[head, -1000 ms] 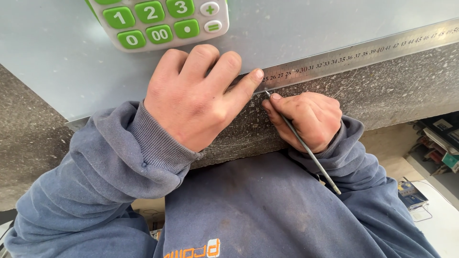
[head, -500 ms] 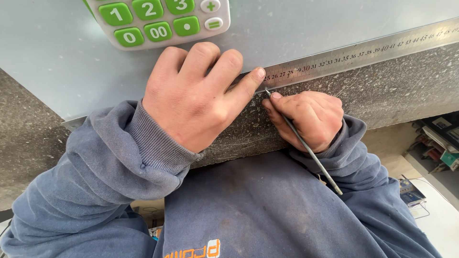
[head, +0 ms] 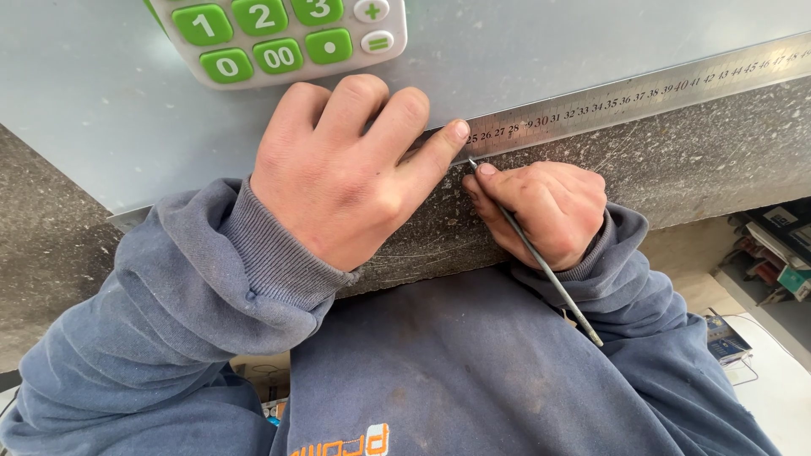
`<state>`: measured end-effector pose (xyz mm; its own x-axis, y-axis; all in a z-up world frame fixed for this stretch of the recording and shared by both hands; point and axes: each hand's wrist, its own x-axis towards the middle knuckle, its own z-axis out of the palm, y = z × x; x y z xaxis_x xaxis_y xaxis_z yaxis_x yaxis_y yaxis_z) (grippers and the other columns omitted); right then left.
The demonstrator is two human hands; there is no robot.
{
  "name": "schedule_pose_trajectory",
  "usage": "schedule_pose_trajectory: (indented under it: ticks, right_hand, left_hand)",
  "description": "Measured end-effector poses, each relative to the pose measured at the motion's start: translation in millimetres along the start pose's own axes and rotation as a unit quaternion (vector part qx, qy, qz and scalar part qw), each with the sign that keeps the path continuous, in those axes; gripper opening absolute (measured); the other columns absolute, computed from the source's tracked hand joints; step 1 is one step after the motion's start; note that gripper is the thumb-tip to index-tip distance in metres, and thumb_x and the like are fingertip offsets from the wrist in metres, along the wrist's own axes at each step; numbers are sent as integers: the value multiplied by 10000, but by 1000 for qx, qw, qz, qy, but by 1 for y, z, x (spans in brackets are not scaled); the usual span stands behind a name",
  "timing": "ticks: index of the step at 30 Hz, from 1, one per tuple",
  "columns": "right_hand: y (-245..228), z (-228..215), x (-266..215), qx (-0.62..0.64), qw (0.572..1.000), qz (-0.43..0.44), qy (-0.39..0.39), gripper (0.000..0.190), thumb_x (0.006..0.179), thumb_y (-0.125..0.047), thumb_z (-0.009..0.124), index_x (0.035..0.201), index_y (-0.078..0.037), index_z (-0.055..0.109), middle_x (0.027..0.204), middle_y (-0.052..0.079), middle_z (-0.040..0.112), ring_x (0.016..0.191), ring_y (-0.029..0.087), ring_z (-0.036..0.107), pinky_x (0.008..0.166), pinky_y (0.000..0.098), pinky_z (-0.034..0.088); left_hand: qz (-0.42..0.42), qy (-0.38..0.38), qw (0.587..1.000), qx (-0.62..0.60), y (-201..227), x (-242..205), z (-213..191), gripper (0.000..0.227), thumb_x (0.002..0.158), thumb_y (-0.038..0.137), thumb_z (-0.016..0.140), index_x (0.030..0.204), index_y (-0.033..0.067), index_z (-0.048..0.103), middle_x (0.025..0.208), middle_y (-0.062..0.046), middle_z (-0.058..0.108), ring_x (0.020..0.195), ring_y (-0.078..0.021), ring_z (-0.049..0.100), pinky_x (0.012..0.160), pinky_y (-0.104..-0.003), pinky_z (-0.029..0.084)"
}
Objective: The person uses a metal ruler and a scribe to mark measurement points on a dark, textured surface. They repeatedly reposition the ruler and make small indentations at specific intervals along the edge of the material.
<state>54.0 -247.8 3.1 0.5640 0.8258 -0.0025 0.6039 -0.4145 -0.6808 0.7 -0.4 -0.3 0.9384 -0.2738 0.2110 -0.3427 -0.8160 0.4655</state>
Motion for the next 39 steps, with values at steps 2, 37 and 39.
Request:
schedule_pose_trajectory:
  ticks: [2, 37, 39]
  right_hand:
    - [0, 0, 0, -1, 1000, -2, -1, 213, 947, 54, 846, 975, 18, 638, 804, 122, 690, 700, 265, 711, 631, 370, 558]
    - [1, 2, -5, 6, 1000, -1, -5, 230, 962, 72, 831, 967, 14, 608, 765, 108, 639, 665, 261, 673, 607, 378, 517]
    - [0, 2, -4, 2, 1000, 2, -6, 226, 966, 72, 830, 970, 14, 611, 769, 107, 642, 668, 260, 676, 609, 377, 519]
  left_hand:
    - [0, 1, 1000, 0, 0, -1, 1, 309, 924, 256, 689, 1201, 152, 778, 1069, -1, 592, 1016, -186, 538, 754, -329, 423]
    - [-9, 27, 999, 38, 5, -10, 7, 280, 988, 268, 689, 1218, 130, 771, 1112, -10, 595, 1051, -195, 526, 719, -312, 408]
    - [-10, 31, 999, 38, 5, -10, 8, 272, 999, 267, 689, 1220, 130, 768, 1119, -9, 593, 1058, -194, 524, 726, -312, 408]
